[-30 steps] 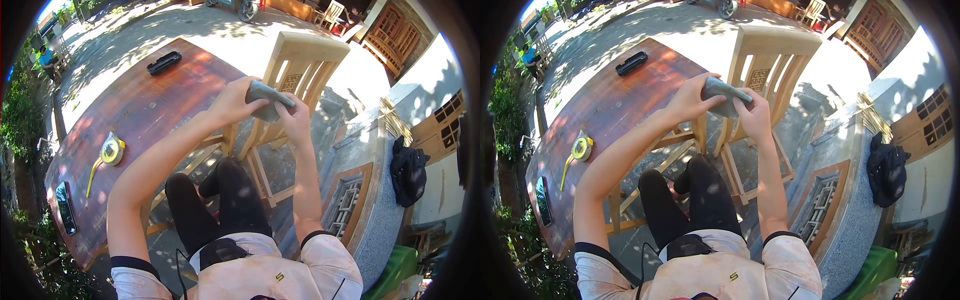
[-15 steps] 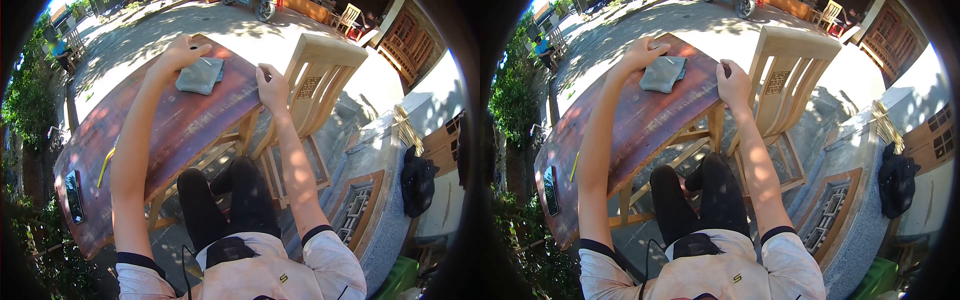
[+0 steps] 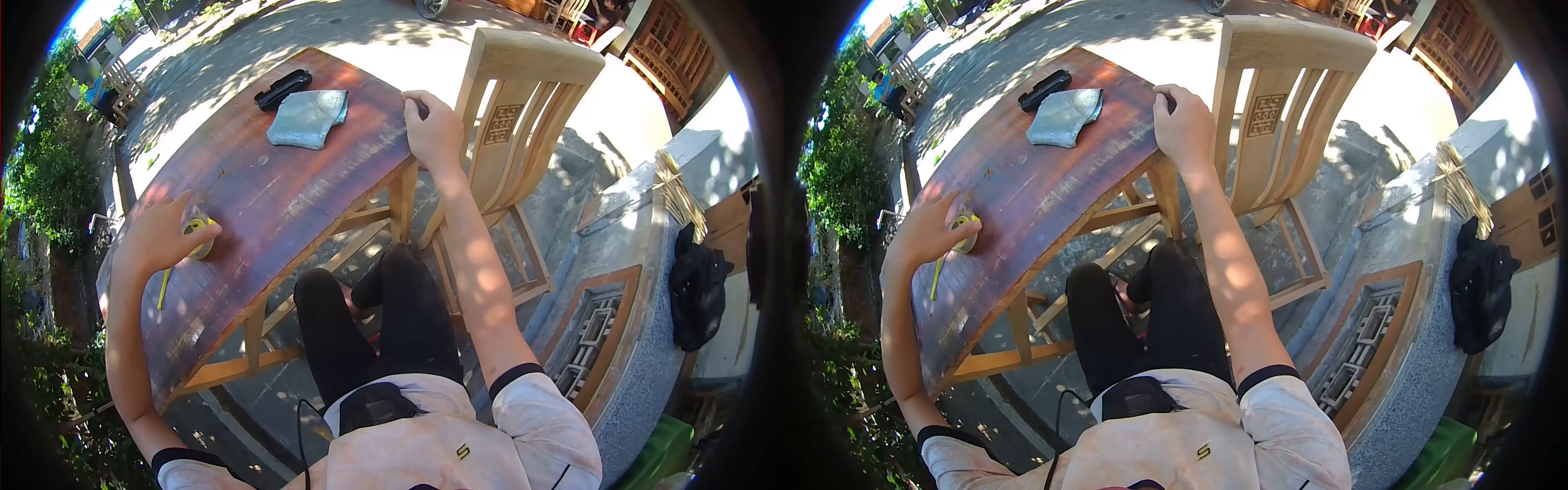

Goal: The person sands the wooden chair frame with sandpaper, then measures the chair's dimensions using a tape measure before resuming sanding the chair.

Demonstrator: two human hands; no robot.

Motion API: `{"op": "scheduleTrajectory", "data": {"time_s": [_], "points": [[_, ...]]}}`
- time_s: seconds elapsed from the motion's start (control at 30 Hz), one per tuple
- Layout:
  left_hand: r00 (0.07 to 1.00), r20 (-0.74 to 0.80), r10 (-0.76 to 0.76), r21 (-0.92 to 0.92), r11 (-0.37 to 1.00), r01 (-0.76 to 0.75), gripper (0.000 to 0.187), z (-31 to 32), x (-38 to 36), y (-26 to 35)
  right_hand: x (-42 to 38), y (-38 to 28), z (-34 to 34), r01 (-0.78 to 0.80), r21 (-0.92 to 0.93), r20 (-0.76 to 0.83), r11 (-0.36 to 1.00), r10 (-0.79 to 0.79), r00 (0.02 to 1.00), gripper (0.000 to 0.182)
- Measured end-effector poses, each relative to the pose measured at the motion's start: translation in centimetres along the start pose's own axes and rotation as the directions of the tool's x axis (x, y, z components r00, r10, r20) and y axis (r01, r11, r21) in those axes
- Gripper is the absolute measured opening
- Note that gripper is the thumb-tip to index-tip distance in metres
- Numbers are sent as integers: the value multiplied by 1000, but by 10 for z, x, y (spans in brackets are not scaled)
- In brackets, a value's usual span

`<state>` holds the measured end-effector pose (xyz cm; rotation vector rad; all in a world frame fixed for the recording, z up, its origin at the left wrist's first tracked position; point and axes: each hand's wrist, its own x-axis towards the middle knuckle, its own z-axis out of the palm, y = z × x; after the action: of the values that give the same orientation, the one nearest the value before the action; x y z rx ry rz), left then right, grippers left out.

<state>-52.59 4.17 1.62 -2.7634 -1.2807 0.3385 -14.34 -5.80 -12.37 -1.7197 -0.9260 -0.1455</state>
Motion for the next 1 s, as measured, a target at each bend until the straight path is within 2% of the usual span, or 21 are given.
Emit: {"op": "scheduleTrajectory", "data": {"time_s": [0.03,0.13,0.23,0.33,0.43,0.53,0.63,0.67,0.77,0.83,0.87,0.9,0.93,1.0], "points": [[1000,-6,0,-2,1000,0,76,9,-7,-2,-1,0,1,4,5,-7,1000,-4,1000,21],[993,-22,-113,-225,969,105,69,23,-21,2,0,0,0,6,-10,-1,1000,-6,1000,22],[974,-221,-54,-195,981,10,63,38,-31,9,0,3,1,14,7,-2,1000,-14,1000,22],[981,-180,-75,-193,980,39,58,42,-23,3,-1,0,-2,11,5,-8,1000,-11,1000,21],[966,-258,-10,-157,987,-31,57,20,-24,16,1,5,0,32,12,7,999,-32,999,24],[929,-370,-30,-289,954,-84,56,1,-15,34,3,1,-7,160,-68,85,985,-154,984,32],[810,-560,173,-286,877,-385,56,-18,-7,81,-1,-5,-36,503,-125,96,855,-494,864,40],[781,-574,245,-278,839,-467,57,-20,-3,99,-5,-10,-55,539,-27,161,842,-528,834,42],[674,-610,416,-270,691,-670,57,-16,14,157,-20,-30,-120,371,267,448,890,-455,769,47],[602,-631,489,-280,580,-765,59,-3,28,199,-34,-30,-156,298,247,564,922,-387,730,51],[596,-589,546,-265,566,-781,59,-3,31,218,-41,-27,-174,261,232,613,937,-349,708,53],[586,-544,600,-250,550,-797,59,-1,35,237,-50,-24,-192,255,171,651,952,-303,695,52],[521,-560,644,-233,481,-845,59,7,45,254,-59,-21,-209,248,113,686,962,-256,681,50],[463,-480,746,-195,423,-885,57,18,59,285,-66,-7,-229,268,19,730,963,-196,655,46]]}}
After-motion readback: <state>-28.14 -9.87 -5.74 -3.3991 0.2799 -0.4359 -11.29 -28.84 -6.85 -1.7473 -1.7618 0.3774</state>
